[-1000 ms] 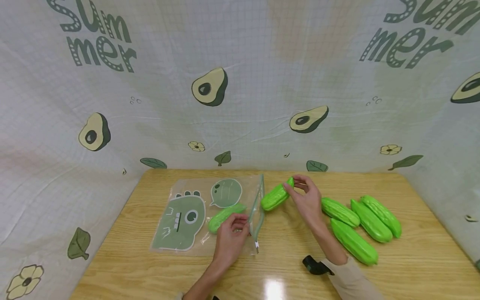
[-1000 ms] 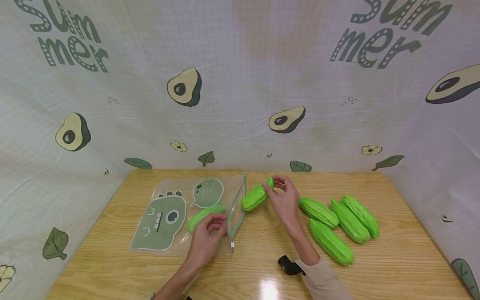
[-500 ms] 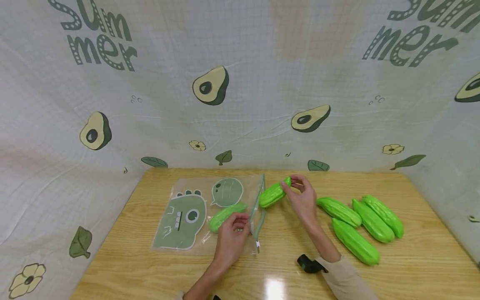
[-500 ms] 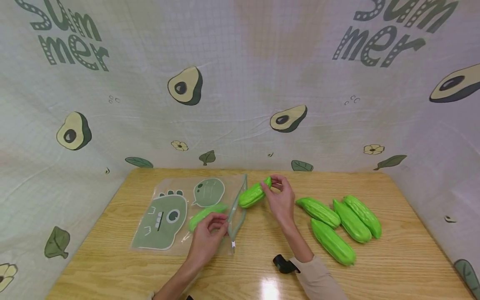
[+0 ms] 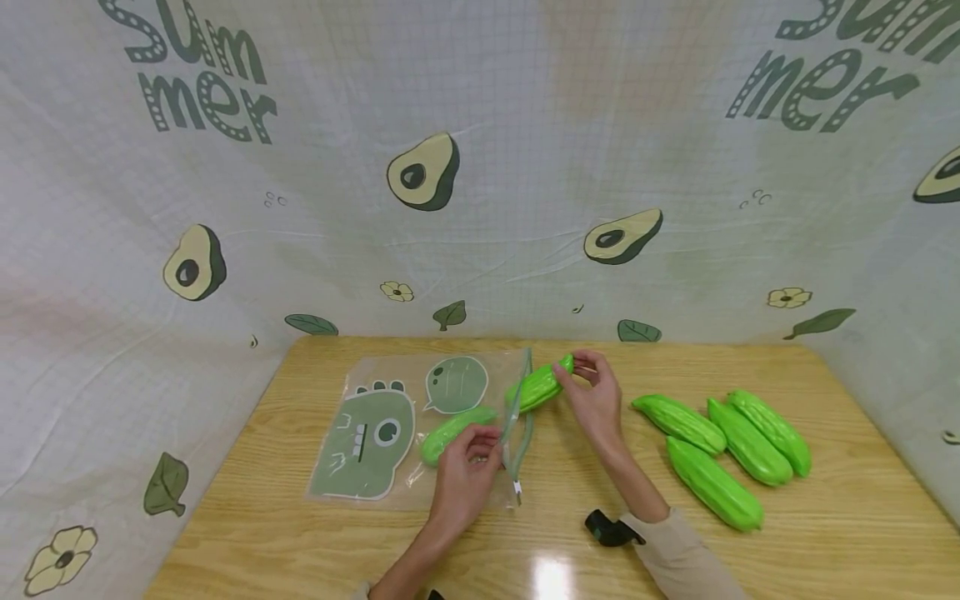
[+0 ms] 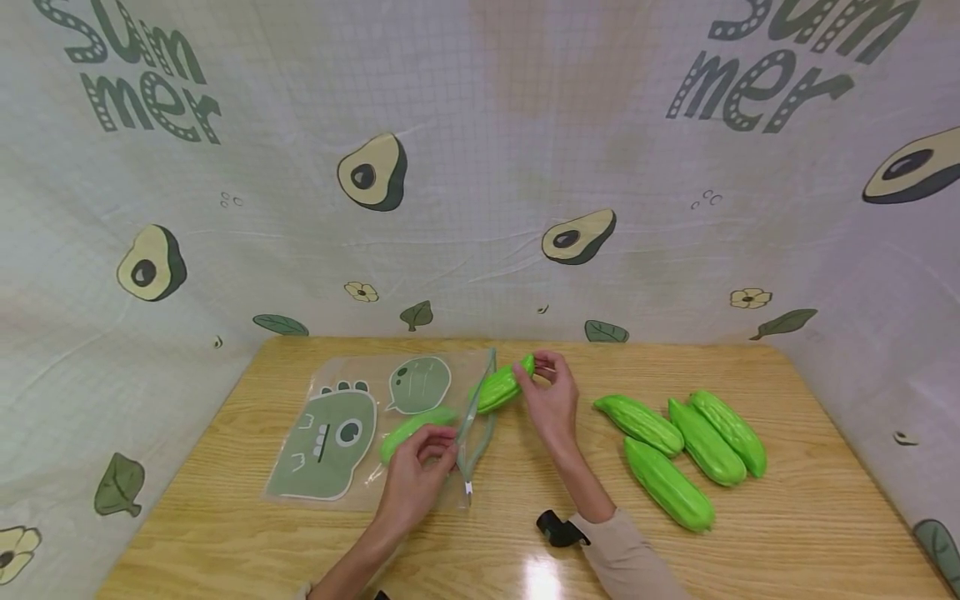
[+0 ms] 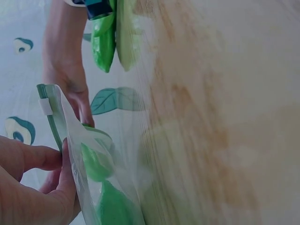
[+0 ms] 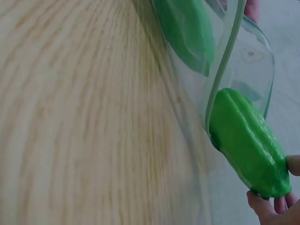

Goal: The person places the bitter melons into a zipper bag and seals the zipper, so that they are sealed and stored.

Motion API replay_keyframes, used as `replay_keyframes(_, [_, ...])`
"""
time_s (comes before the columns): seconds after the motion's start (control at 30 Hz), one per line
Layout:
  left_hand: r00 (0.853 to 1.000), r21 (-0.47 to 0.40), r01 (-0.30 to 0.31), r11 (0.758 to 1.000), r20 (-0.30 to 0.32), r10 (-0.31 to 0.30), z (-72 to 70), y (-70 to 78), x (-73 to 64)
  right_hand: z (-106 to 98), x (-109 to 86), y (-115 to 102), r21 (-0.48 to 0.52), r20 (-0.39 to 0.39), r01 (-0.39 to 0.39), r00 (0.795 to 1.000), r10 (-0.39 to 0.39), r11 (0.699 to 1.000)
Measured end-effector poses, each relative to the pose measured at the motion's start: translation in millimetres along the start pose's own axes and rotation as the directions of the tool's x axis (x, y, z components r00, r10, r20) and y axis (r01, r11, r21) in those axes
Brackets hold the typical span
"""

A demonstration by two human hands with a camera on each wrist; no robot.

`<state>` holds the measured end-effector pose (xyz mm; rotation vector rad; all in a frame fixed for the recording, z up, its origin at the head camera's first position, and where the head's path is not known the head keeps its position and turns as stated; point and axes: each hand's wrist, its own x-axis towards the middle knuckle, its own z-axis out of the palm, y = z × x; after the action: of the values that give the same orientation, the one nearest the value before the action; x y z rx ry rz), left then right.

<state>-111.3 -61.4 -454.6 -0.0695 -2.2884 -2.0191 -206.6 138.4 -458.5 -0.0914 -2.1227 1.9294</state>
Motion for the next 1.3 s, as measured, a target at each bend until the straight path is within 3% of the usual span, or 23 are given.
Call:
replay_keyframes(0.2, [1.000,-0.016,-0.004,1.000,0.002,0.004,0.2,-0.2,0.5,7,-2.0,-1,0.025,0.015,-0.033,0.999,0.033,0.999])
replay_keyframes(0.47, [1.000,-0.018,-0.014,1.000,0.000,0.014,-0.3,1.5,-0.9,12,-7.2,2,0.003,0.018,0.010,1.000,-0.010,1.000])
replay_keyframes(1.3, [1.000,0.032,-0.009,0.999,0.008,0.009,-1.8,0.2,-0.6,15,-13.1,5,-0.078,0.071,-0.019,0.997,0.024,0.997])
